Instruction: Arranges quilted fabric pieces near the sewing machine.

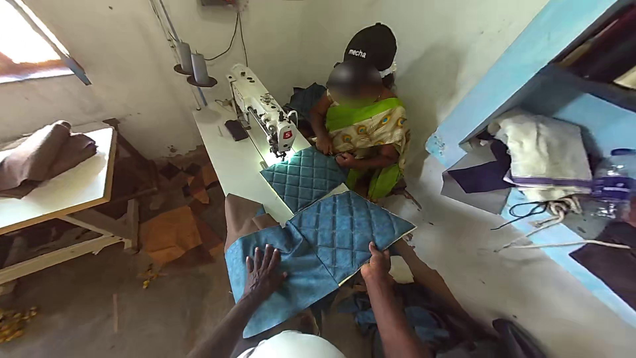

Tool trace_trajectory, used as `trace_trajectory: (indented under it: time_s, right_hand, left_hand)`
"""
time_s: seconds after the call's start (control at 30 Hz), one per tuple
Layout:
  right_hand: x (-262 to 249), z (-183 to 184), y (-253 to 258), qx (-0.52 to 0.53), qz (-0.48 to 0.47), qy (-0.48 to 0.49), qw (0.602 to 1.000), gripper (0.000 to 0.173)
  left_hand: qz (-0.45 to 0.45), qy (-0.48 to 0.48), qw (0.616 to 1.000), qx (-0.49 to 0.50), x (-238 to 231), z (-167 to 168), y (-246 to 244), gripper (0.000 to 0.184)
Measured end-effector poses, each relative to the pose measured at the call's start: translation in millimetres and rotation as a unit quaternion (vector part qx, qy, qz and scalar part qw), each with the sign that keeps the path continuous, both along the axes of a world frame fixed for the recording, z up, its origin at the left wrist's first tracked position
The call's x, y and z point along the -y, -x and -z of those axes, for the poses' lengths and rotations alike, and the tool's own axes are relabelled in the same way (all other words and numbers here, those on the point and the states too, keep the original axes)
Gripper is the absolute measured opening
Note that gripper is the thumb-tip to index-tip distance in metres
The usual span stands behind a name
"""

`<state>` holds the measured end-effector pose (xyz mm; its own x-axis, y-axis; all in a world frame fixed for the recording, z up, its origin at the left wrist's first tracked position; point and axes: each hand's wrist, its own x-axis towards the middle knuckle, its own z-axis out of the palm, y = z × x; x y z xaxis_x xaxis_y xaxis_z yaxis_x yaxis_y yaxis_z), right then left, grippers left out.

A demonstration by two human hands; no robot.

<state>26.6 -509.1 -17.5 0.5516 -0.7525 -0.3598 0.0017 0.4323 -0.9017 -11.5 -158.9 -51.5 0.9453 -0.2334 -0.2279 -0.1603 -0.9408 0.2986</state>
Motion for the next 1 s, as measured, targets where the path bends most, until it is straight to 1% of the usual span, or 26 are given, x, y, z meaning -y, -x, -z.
trace_trajectory:
  time_s: [0.07, 0.13, 0.2, 0.23, 0.27, 0.3, 0.33, 0.37, 0.4, 0.43, 0.47, 0.5, 0.53, 0.57, 0.6, 0.63, 0.67, 0.7, 0.73, 0.77, 0.8, 0.83, 0.87, 0.93, 1.0]
  right_hand:
    - [1, 7, 1, -0.018, -0.012, -0.005, 1.0, 0.047]
    - [4, 19, -1, -0.061, -0.05, 0.002, 0.997, 0.046]
    - [3, 24, -1, -0.124, -0.106, 0.036, 0.986, 0.057]
    - [-4, 21, 2, -0.169, -0.126, 0.073, 0.975, 0.066]
    - [-15, 16, 8, -0.219, -0.143, 0.138, 0.955, 0.077]
    - [-28, 12, 15, -0.261, -0.165, 0.242, 0.92, 0.086]
    - [-41, 12, 23, -0.274, -0.192, 0.369, 0.867, 0.089]
    - [-56, 10, 30, -0.255, -0.229, 0.474, 0.811, 0.086]
    - [-74, 9, 36, -0.219, -0.281, 0.536, 0.765, 0.079]
    - [-94, 13, 41, -0.184, -0.353, 0.557, 0.729, 0.074]
    - [-112, 20, 43, -0.168, -0.435, 0.55, 0.693, 0.073]
    - [-129, 27, 43, -0.17, -0.504, 0.541, 0.651, 0.078]
    - [-144, 30, 42, -0.194, -0.548, 0.546, 0.603, 0.085]
    - [-154, 32, 41, -0.218, -0.566, 0.557, 0.567, 0.09]
    - [-160, 33, 41, -0.231, -0.571, 0.563, 0.551, 0.09]
    - [-163, 32, 41, -0.233, -0.568, 0.56, 0.556, 0.087]
    - [-165, 31, 43, -0.226, -0.561, 0.556, 0.57, 0.082]
    - [-164, 31, 46, -0.214, -0.549, 0.558, 0.584, 0.076]
    - [-163, 26, 49, -0.217, -0.551, 0.55, 0.589, 0.067]
    - [-161, 17, 49, -0.235, -0.57, 0.526, 0.585, 0.06]
    - [-158, 7, 45, -0.267, -0.613, 0.488, 0.561, 0.06]
    - [-154, -1, 40, -0.287, -0.65, 0.458, 0.534, 0.061]
    - [-152, -4, 36, -0.29, -0.669, 0.448, 0.517, 0.062]
    - [-151, 5, 35, -0.271, -0.658, 0.476, 0.517, 0.065]
    - [-150, 13, 35, -0.263, -0.643, 0.49, 0.527, 0.073]
  left_hand:
    - [0.002, -0.007, 1.0, -0.001, -4, 1, -2, 0.089]
    - [0.0, -0.011, 1.0, 0.0, -6, 1, -4, 0.09]
    - [-0.016, -0.016, 1.0, 0.016, -9, 5, -7, 0.092]
    - [-0.026, -0.019, 0.999, 0.019, -12, 7, -8, 0.094]
    - [-0.033, -0.022, 0.999, 0.019, -15, 9, -9, 0.096]
    - [-0.037, -0.027, 0.999, 0.019, -17, 10, -10, 0.098]
    - [-0.037, -0.031, 0.999, 0.016, -19, 9, -11, 0.099]
    - [-0.033, -0.037, 0.999, 0.014, -21, 9, -12, 0.099]
    - [-0.031, -0.04, 0.999, 0.012, -21, 9, -12, 0.098]
    - [-0.033, -0.039, 0.999, 0.009, -21, 9, -12, 0.095]
    - [-0.039, -0.035, 0.999, 0.003, -20, 9, -12, 0.092]
    - [-0.052, -0.024, 0.998, -0.001, -16, 6, -14, 0.09]
    - [-0.064, -0.008, 0.998, 0.003, -11, 0, -18, 0.088]
    - [-0.065, 0.013, 0.998, 0.022, -2, -8, -23, 0.085]
    - [-0.041, 0.037, 0.997, 0.045, 9, -20, -30, 0.081]
    - [0.01, 0.058, 0.996, 0.061, 23, -33, -37, 0.075]
    - [0.073, 0.073, 0.992, 0.067, 42, -42, -46, 0.07]
    - [0.142, 0.079, 0.985, 0.065, 64, -47, -56, 0.068]
    - [0.209, 0.079, 0.974, 0.047, 89, -50, -67, 0.068]
    - [0.271, 0.077, 0.959, 0.019, 113, -51, -79, 0.069]
    - [0.326, 0.069, 0.943, -0.009, 137, -49, -90, 0.07]
    - [0.373, 0.061, 0.925, -0.033, 158, -44, -102, 0.07]
    - [0.414, 0.051, 0.907, -0.053, 175, -36, -114, 0.069]
    - [0.47, 0.024, 0.88, -0.072, 193, -15, -138, 0.068]
    - [0.5, 0.021, 0.865, -0.033, 188, 11, -161, 0.067]
